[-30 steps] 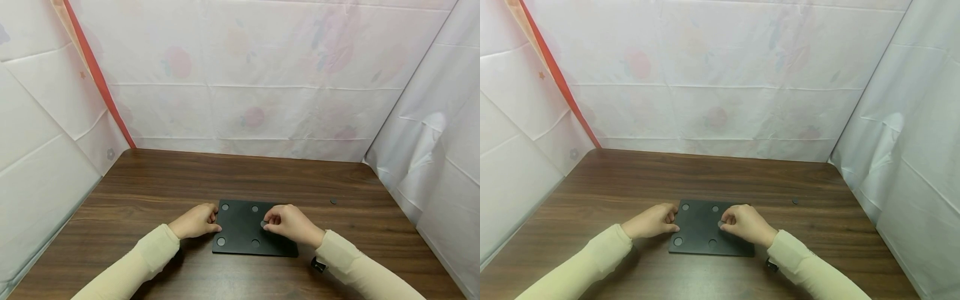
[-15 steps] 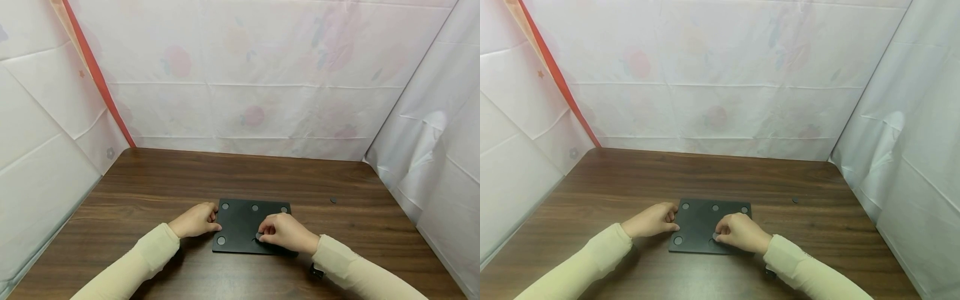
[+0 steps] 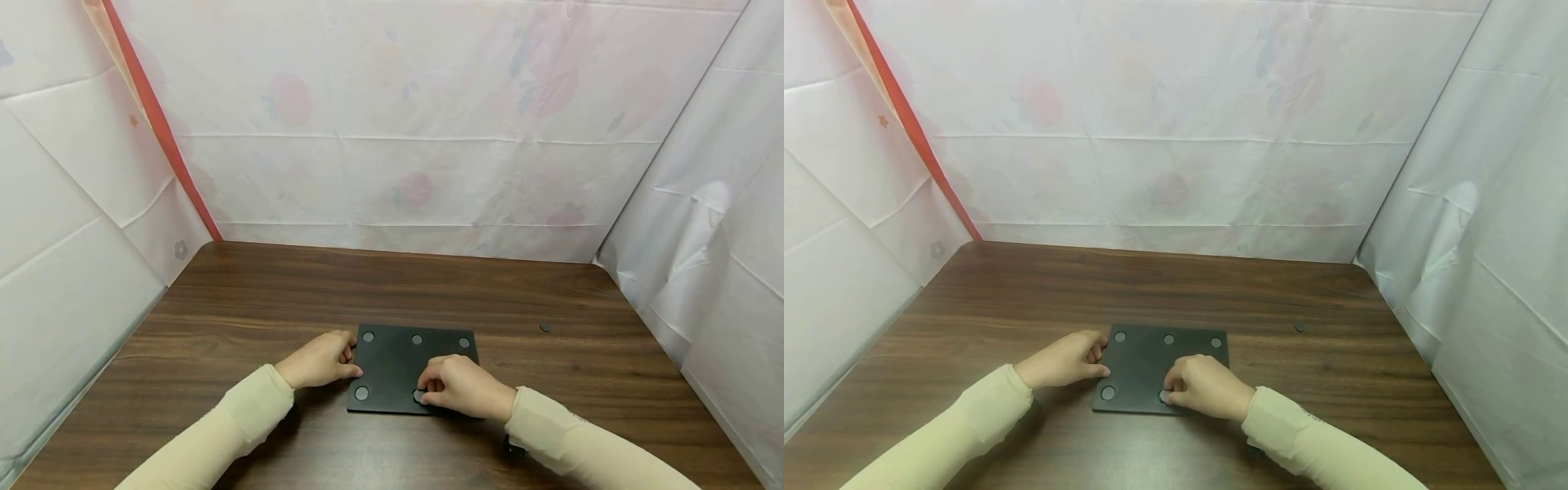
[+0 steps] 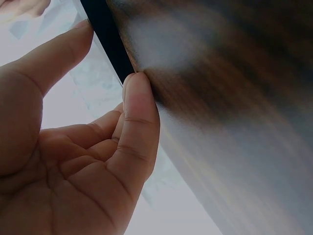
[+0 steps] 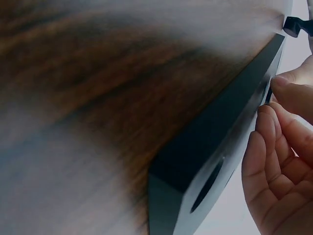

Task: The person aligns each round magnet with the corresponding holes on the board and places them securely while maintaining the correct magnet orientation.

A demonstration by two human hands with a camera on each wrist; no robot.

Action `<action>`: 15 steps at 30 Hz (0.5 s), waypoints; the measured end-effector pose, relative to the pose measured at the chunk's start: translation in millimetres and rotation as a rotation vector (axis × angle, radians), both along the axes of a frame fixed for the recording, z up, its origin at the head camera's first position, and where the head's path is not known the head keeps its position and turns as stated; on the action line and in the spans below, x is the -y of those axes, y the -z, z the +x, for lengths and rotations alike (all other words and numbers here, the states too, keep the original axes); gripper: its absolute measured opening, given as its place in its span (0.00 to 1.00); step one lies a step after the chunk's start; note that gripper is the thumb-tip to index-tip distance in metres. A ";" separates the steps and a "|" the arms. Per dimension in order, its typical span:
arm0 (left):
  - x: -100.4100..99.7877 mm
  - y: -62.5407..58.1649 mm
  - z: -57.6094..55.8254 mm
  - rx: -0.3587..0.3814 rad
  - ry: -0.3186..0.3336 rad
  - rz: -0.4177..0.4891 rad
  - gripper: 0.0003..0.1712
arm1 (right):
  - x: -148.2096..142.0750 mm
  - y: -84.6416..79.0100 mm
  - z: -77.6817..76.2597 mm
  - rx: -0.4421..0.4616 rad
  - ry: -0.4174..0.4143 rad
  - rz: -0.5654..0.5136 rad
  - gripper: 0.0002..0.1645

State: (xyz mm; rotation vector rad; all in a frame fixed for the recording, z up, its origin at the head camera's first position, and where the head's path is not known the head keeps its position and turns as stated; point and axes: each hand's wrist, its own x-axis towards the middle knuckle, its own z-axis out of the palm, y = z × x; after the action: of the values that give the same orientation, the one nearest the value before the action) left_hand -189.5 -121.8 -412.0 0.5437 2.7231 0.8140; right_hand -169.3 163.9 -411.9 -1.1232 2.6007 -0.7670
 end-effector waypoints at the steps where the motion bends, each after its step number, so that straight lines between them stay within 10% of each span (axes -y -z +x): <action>1: 0.0 0.1 0.0 -0.002 0.001 0.001 0.28 | 0.2 0.1 0.1 -0.001 -0.001 0.002 0.05; 15: 0.1 1.1 -0.1 -0.001 0.002 0.009 0.27 | 2.7 0.7 1.4 -0.001 -0.011 0.020 0.06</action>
State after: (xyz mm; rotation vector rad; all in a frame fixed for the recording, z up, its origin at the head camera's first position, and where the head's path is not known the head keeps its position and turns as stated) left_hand -189.6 -121.9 -413.0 0.5480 2.7205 0.8257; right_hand -167.9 161.2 -412.6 -1.1317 2.5952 -0.7369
